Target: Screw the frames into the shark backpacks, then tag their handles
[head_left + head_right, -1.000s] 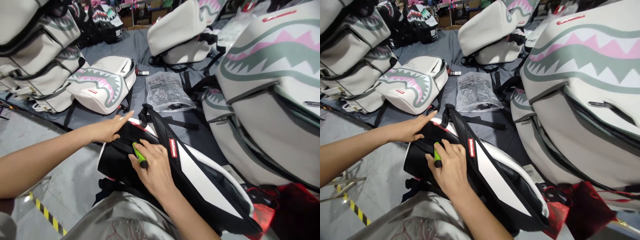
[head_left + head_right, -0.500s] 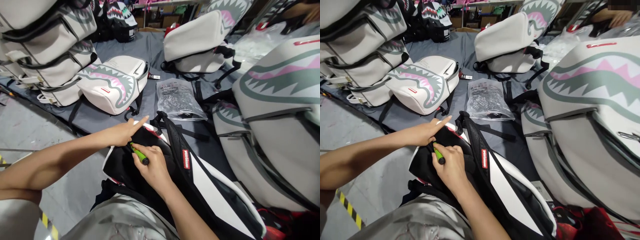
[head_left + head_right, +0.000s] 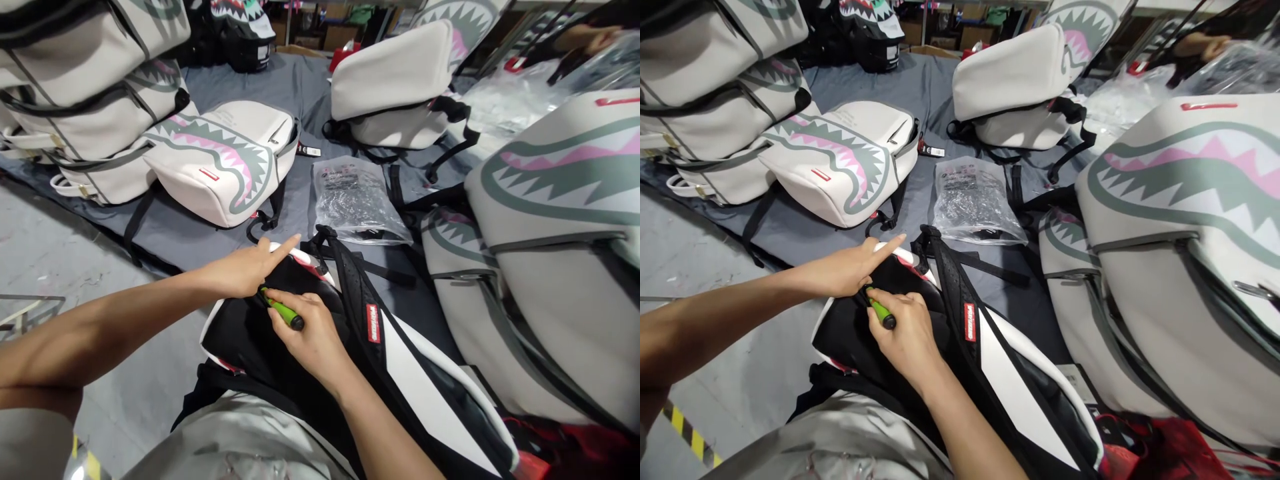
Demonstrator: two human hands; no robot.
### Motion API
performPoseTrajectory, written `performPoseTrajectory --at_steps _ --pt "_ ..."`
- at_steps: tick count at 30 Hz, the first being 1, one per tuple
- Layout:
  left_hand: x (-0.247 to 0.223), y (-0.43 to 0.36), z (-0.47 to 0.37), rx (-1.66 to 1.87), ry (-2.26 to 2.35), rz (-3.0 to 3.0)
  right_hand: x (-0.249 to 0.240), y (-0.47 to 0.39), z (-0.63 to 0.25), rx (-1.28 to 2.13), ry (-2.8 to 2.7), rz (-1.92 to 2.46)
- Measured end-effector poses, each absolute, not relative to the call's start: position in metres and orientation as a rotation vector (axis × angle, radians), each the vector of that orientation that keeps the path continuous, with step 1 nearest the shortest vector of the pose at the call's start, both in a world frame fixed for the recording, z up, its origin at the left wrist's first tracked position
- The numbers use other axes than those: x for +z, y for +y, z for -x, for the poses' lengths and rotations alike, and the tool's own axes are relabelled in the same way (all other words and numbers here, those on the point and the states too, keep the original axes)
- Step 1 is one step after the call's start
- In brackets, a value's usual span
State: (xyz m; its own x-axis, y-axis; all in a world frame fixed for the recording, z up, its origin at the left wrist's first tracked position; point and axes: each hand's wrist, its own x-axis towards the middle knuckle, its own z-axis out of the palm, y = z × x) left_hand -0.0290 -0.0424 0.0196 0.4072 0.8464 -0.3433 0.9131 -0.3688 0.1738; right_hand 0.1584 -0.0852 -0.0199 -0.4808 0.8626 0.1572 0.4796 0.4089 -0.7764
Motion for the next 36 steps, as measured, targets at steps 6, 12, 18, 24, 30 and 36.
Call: performPoseTrajectory --at_steps 6,12,18,24,30,36 --pt "0.0248 -0.0416 0.0252 -0.332 1.542 -2.274 -0.0215 -0.0848 -0.1569 0.912 -2.095 1.16" --pt "0.0239 -0.0409 0.0244 -0.347 1.562 -2.288 -0.0208 -0.0841 -0.156 0.945 -2.092 1.162" --pt "0.0226 -0.0406 0.0243 -0.36 1.584 -2.28 -0.0188 -0.0835 -0.1565 0.974 -2.101 1.171" --pt "0.0215 -0.0407 0.0241 -0.388 1.593 -2.311 -0.0207 -0.0837 -0.1583 0.945 -2.109 1.165" --pt "0.0218 -0.041 0.0242 -0.396 1.595 -2.303 -0.0205 -0.0823 -0.1581 1.018 -2.119 1.138" --pt "0.0254 -0.041 0.0233 -0.406 1.596 -2.277 -0.0176 -0.0804 -0.1611 1.085 -2.123 1.138"
